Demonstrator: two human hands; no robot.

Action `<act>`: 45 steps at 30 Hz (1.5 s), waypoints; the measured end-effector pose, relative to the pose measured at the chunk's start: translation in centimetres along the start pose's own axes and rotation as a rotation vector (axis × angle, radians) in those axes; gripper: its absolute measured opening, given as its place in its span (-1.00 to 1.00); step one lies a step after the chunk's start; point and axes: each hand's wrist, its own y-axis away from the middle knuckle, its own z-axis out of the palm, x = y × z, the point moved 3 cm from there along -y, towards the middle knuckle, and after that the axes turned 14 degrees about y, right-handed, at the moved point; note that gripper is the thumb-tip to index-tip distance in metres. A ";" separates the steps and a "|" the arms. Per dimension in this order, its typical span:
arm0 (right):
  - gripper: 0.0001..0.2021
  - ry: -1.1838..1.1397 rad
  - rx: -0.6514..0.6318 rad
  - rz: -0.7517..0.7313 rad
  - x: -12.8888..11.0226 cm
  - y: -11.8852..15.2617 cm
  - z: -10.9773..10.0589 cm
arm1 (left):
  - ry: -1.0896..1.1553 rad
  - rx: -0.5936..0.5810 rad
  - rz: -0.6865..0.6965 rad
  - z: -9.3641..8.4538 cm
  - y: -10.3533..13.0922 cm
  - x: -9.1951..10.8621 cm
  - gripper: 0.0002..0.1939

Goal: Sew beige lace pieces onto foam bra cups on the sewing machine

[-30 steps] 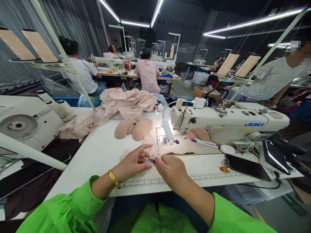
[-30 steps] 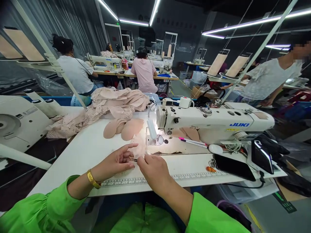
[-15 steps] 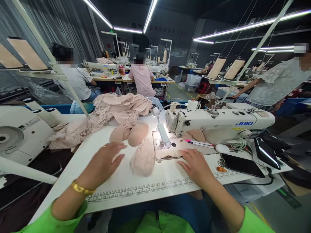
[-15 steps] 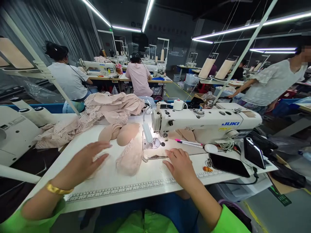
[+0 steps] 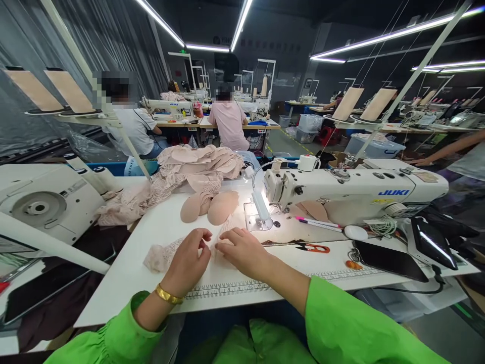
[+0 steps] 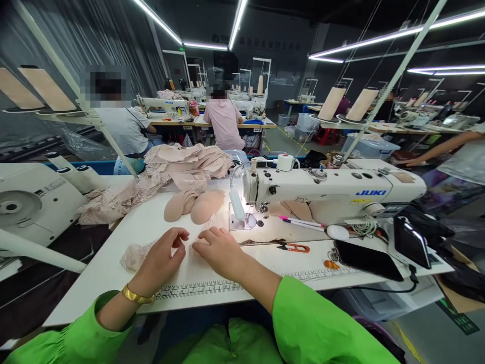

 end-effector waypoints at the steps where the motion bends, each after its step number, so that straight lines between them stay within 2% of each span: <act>1: -0.89 0.012 -0.021 -0.014 -0.1 -0.8 0.5 | 0.088 0.014 -0.024 0.3 0.6 0.1 -0.76; 3: -0.92 -0.007 -0.036 -0.012 -0.3 -1.9 0.7 | 0.262 0.042 -0.070 1.1 1.6 0.3 -0.65; 6: -0.88 -0.125 0.041 0.074 -0.4 -2.2 -1.2 | 0.392 0.046 -0.118 2.5 2.5 0.9 -0.48; 8: -0.86 -0.222 0.114 0.138 -0.3 -1.8 -3.4 | 0.391 -0.048 -0.144 3.2 2.5 1.3 -0.48; 10: -0.84 -0.322 0.155 0.217 -0.1 -1.0 -5.7 | 0.385 -0.182 -0.150 3.5 2.3 1.8 -0.64; 12: -0.83 -0.497 0.117 0.341 0.5 0.0 -7.5 | 0.425 -0.308 -0.164 3.1 2.0 2.2 -0.73; 14: -0.80 -0.801 0.000 0.488 1.3 1.1 -8.2 | 0.503 -0.417 -0.226 2.1 1.5 2.5 -0.61; 16: -0.72 -1.120 -0.123 0.597 2.2 2.2 -7.8 | 0.532 -0.469 -0.280 0.7 0.5 2.7 -0.51; 18: -0.62 -1.313 -0.175 0.668 3.2 3.1 -6.4 | 0.457 -0.436 -0.248 -0.6 -1.2 2.7 -0.50; 21: -0.55 -1.408 -0.182 0.784 4.9 3.9 -2.9 | 0.146 -0.257 -0.076 -1.5 -5.3 1.9 -0.58; 24: -0.51 -1.477 -0.132 0.869 6.1 4.4 0.4 | -0.113 -0.097 0.009 -0.9 -9.7 0.3 -0.59; 28: -0.50 -1.527 -0.072 0.871 6.8 4.8 1.7 | -0.218 -0.049 0.015 0.7 -13.1 -2.0 -0.45; 33: -0.55 -1.535 -0.104 0.860 7.0 4.9 1.5 | -0.271 -0.016 -0.058 1.1 -13.6 -3.6 -0.53; 37: -0.57 -1.519 -0.120 0.853 6.9 4.8 1.5 | -0.281 0.009 -0.062 0.3 -13.3 -3.3 -0.55; 41: -0.58 -1.503 -0.109 0.857 6.8 5.0 1.5 | -0.354 0.127 -0.041 -2.5 -13.3 -2.8 -0.46; 43: -0.58 -1.493 -0.108 0.852 6.7 5.2 1.5 | -0.403 0.187 -0.061 -4.2 -12.9 -3.1 -0.43; 45: -0.58 -1.483 -0.111 0.839 6.7 5.2 1.6 | -0.455 0.195 -0.073 -5.2 -12.1 -3.7 -0.37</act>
